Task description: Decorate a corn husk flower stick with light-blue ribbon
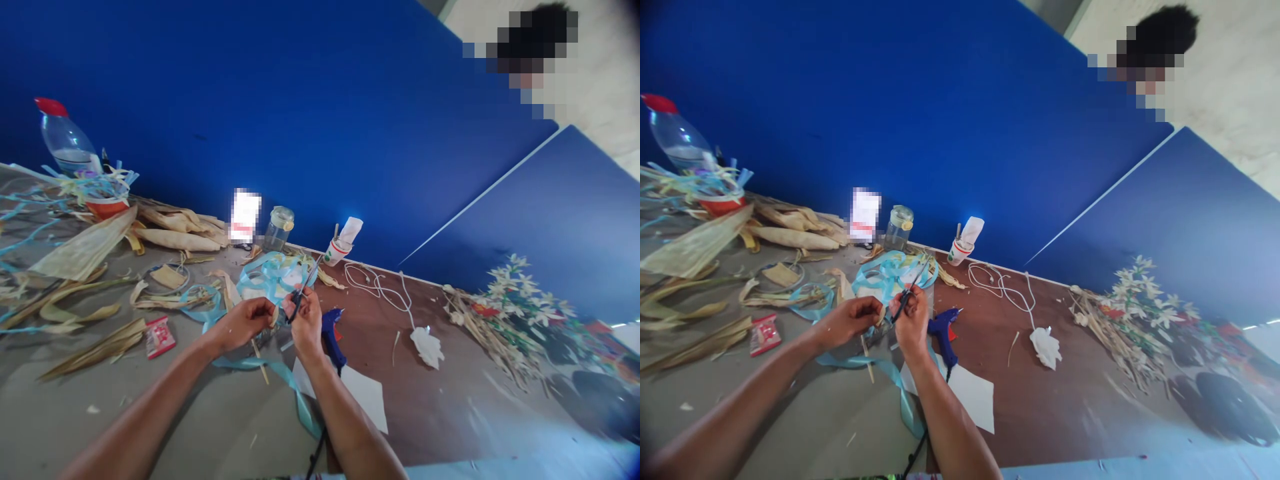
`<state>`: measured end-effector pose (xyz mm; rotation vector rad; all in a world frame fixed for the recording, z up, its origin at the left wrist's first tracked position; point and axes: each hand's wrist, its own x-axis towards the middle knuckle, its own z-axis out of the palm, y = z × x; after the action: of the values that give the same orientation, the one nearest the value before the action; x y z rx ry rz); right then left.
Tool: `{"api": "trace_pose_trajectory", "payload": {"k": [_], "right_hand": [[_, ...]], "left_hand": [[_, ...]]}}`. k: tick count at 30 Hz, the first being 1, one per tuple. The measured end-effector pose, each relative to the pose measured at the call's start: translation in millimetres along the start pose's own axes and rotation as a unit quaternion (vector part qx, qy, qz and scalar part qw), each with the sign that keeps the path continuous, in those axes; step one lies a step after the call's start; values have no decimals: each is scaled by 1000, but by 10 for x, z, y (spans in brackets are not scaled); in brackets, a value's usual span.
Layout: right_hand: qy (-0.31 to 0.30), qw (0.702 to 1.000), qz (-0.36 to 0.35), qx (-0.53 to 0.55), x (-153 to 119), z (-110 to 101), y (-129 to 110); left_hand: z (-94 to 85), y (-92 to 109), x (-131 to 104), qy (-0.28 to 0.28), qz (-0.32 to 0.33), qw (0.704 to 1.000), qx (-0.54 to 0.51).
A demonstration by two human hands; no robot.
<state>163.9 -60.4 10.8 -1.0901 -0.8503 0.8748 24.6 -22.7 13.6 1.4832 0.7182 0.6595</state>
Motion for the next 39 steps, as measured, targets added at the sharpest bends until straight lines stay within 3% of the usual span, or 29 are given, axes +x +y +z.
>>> {"api": "trace_pose_trajectory", "payload": {"k": [4,9,17,26,31,39], "right_hand": [[-40,999,-1,-34,-20,-13,29],[-9,994,-32,-105,-8,-6,74],[48,999,-21,-2,2,12,67],[63,997,-36,17,-8,9,138],[57,997,-33,28,-27,28,100],[63,998,-25,15,-64,59,70]], "left_hand": [[-21,-76,26,12,5,1000,19],[-47,-118,40,15,6,999,48],[46,28,-11,36,-37,997,-49],[137,-14,34,45,-92,969,-224],[125,39,-5,42,-114,959,-256],[116,-2,15,55,-95,952,-286]]}}
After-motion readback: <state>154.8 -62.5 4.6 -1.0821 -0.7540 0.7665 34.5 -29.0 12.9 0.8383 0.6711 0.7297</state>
